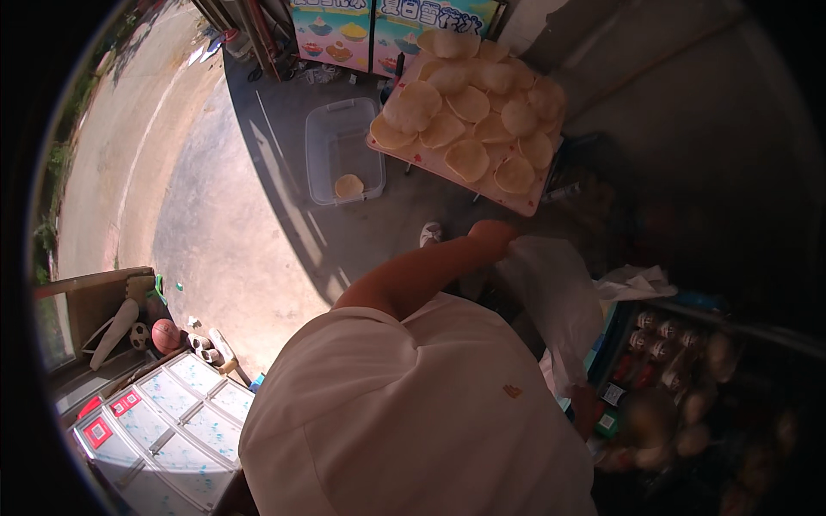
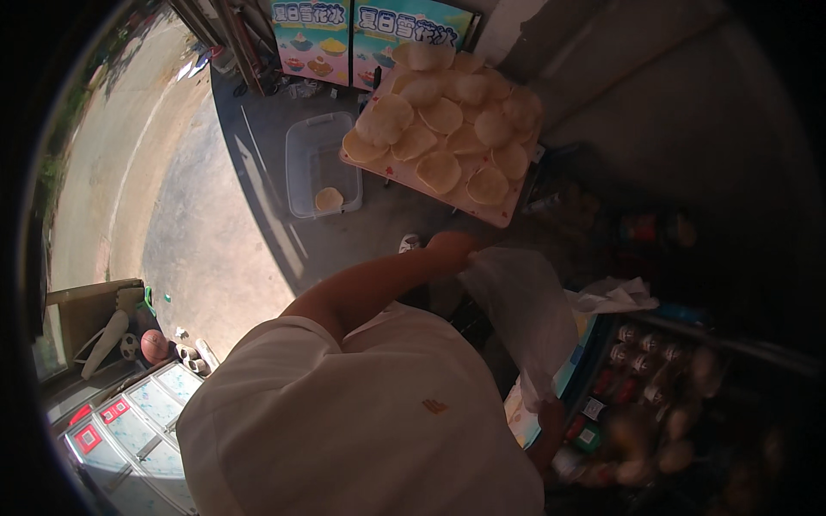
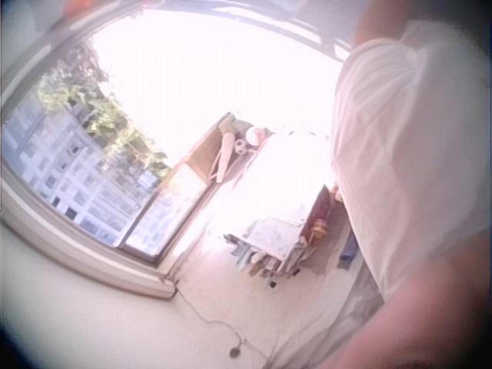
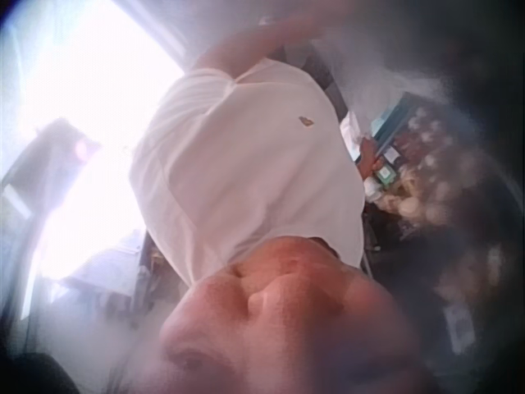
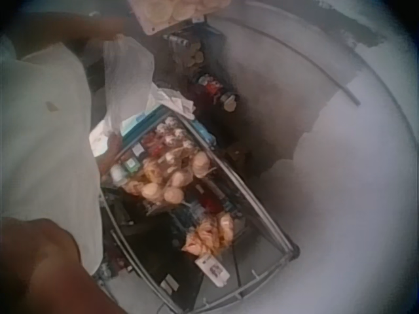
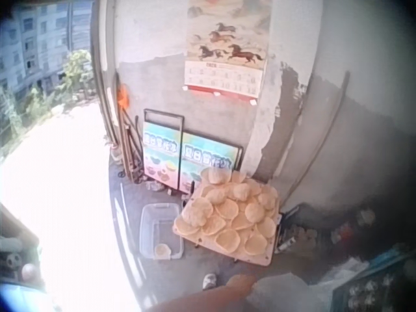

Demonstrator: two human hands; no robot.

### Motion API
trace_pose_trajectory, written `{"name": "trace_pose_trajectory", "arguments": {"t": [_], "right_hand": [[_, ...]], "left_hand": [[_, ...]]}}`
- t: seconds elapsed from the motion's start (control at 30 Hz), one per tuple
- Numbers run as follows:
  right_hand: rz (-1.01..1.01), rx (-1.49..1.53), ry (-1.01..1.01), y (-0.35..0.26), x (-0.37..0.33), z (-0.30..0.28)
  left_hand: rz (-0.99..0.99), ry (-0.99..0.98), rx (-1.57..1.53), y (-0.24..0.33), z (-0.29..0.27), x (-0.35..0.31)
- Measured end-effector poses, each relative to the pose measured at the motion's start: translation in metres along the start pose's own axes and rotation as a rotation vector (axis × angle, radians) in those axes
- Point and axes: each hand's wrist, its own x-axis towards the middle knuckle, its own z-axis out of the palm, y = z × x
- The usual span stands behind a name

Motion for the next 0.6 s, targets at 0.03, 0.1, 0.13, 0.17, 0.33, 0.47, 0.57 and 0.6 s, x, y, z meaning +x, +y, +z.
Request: {"name": "trace_pose_trajectory", "arguments": {"t": [0.03,0.1,0.13,0.17,0.33,0.47,0.57,0.6], "right_hand": [[0.000,0.009,-0.020,-0.003,-0.004,0.008],[-0.005,0.030,-0.055,-0.009,-0.009,0.022],[-0.018,0.045,-0.074,-0.013,-0.007,0.030],[-0.018,0.056,-0.077,-0.018,-0.007,0.033],[0.011,0.090,0.058,-0.025,0.000,-0.003],[0.084,0.074,0.260,0.004,-0.016,-0.072],[0.105,0.056,0.288,0.010,-0.020,-0.084],[0.103,0.056,0.251,0.007,-0.018,-0.076]], "left_hand": [[-0.050,-0.044,0.030,-0.002,0.003,0.002],[-0.146,-0.130,0.099,0.003,-0.001,0.008],[-0.187,-0.105,0.082,0.008,-0.005,0.012],[-0.207,-0.092,0.069,0.020,-0.013,0.019],[0.232,0.459,-0.435,0.091,-0.055,0.033],[0.688,0.808,-0.579,0.158,-0.123,0.012],[0.726,0.775,-0.506,0.161,-0.137,0.008],[0.633,0.738,-0.536,0.154,-0.132,0.009]]}}
